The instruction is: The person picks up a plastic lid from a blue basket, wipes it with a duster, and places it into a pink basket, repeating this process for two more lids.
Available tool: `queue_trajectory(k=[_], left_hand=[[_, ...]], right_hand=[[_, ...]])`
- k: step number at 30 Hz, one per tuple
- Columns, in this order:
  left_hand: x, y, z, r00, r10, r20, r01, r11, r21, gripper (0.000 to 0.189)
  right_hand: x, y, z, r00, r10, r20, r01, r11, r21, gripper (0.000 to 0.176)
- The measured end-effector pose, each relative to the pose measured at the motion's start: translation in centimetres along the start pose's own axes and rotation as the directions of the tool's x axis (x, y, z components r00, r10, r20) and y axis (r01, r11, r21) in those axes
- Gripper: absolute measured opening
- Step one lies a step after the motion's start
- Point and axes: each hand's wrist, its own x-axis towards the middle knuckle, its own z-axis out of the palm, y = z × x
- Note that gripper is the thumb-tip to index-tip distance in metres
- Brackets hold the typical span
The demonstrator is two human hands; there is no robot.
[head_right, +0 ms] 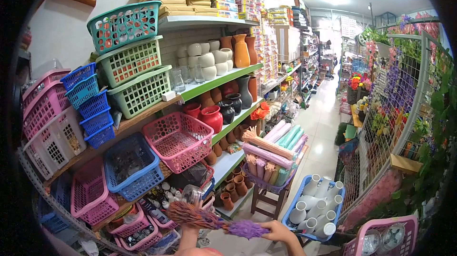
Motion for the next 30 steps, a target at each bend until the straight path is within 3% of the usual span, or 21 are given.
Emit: queue_trajectory(k=[1, 2, 3, 4, 7, 9, 10, 12, 13, 16, 17, 18, 20, 21, 22, 24, 25, 26, 28, 29, 30], left_hand=[[0.7, 2.6, 0.6, 0.98, -0.153, 0.13, 0.196, 0.603, -0.773, 0.038], [1.1, 4.2, 0.9, 0.935, -0.139, 0.327, 0.281, -0.273, -0.92, 0.035], [1.1, 4.2, 0.5, 0.857, -0.38, 0.348, 0.196, -0.384, -0.902, 0.032], [1.5, 8.0, 2.3, 0.88, -0.434, 0.193, 0.148, -0.136, -0.98, 0.033], [1.7, 8.4, 2.9, 0.829, -0.478, 0.29, 0.163, -0.289, -0.943, 0.032], [1.7, 7.1, 3.0, 0.865, -0.46, 0.2, 0.221, -0.009, -0.975, 0.029], [1.7, 6.6, 2.8, 0.865, -0.461, 0.199, 0.22, -0.008, -0.976, 0.029], [1.7, 6.5, 2.4, 0.829, -0.453, 0.327, 0.181, -0.335, -0.925, 0.032], [1.7, 5.5, 2.4, 0.829, -0.455, 0.326, 0.179, -0.337, -0.924, 0.032], [2.1, 1.0, 2.4, 0.858, 0.213, 0.467, 0.506, -0.509, -0.697, 0.037], [1.6, 9.3, 3.9, 0.883, -0.437, 0.174, 0.203, 0.02, -0.979, 0.032], [1.6, 7.5, 3.3, 0.881, -0.439, 0.173, 0.204, 0.022, -0.979, 0.032], [2.1, 4.8, 2.3, 0.863, -0.282, 0.42, 0.248, -0.487, -0.837, 0.038], [2.5, 6.9, 3.1, 0.78, -0.541, 0.315, 0.229, -0.222, -0.948, 0.036], [2.3, 5.7, 3.0, 0.783, -0.536, 0.315, 0.227, -0.225, -0.948, 0.036], [2.4, 6.7, 3.0, 0.89, -0.202, 0.409, 0.359, -0.243, -0.901, 0.033], [2.3, 7.1, 3.6, 0.842, -0.49, 0.227, 0.236, -0.044, -0.971, 0.03], [2.2, 6.1, 3.1, 0.847, -0.486, 0.217, 0.226, -0.041, -0.973, 0.03], [1.3, 3.3, 1.8, 0.897, -0.133, 0.422, 0.318, -0.47, -0.823, 0.037], [1.5, 6.7, 2.5, 0.858, -0.489, 0.161, 0.206, 0.039, -0.978, 0.04], [1.1, 7.6, 1.9, 0.861, -0.489, 0.144, 0.19, 0.045, -0.981, 0.04]], right_hand=[[0.4, -0.5, 0.3, 0.997, 0.044, -0.059, -0.051, 0.99, -0.13, 0.044], [0.8, -0.8, 0.5, 0.989, 0.078, -0.124, -0.108, 0.961, -0.256, 0.045], [1.2, 0.0, 0.9, 0.973, 0.05, -0.225, -0.088, 0.983, -0.161, 0.046], [1.5, -0.3, 1.1, 0.973, 0.049, -0.227, -0.088, 0.983, -0.163, 0.046], [1.9, -0.8, 1.1, 0.961, 0.044, -0.274, -0.081, 0.988, -0.128, 0.045], [1.9, -0.5, 0.9, 0.985, -0.121, -0.12, 0.068, 0.925, -0.373, 0.044], [2.0, -0.5, 1.0, 0.985, -0.121, -0.119, 0.069, 0.925, -0.373, 0.044], [2.0, -0.9, 1.4, 0.929, -0.064, -0.365, -0.049, 0.955, -0.294, 0.044], [1.9, -0.5, 1.4, 0.93, -0.063, -0.363, -0.051, 0.954, -0.294, 0.044], [1.7, -0.2, 1.3, 0.935, -0.178, -0.307, 0.099, 0.961, -0.256, 0.045], [1.6, -2.1, 1.2, 0.964, -0.117, -0.239, 0.025, 0.934, -0.357, 0.045], [1.4, -3.1, 1.3, 0.983, -0.047, -0.177, -0.04, 0.888, -0.457, 0.046], [1.9, -1.3, 1.8, 0.946, -0.134, -0.296, -0.005, 0.905, -0.426, 0.047], [2.1, -1.0, 1.7, 0.939, -0.11, -0.326, -0.017, 0.931, -0.364, 0.048], [2.2, -0.7, 1.6, 0.931, -0.086, -0.354, -0.026, 0.953, -0.301, 0.049], [2.4, -1.5, 1.6, 0.931, -0.186, -0.315, 0.095, 0.954, -0.284, 0.05], [2.3, -2.1, 1.6, 0.957, -0.129, -0.26, 0.036, 0.942, -0.334, 0.051], [2.5, -2.6, 1.6, 0.976, -0.068, -0.206, -0.017, 0.922, -0.387, 0.051], [3.6, -1.4, 1.9, 0.968, -0.103, -0.231, 0.02, 0.94, -0.339, 0.051], [4.2, -1.1, 1.9, 0.959, -0.059, -0.277, -0.027, 0.955, -0.295, 0.05], [4.8, -0.9, 2.1, 0.947, -0.011, -0.322, -0.073, 0.967, -0.246, 0.05]])
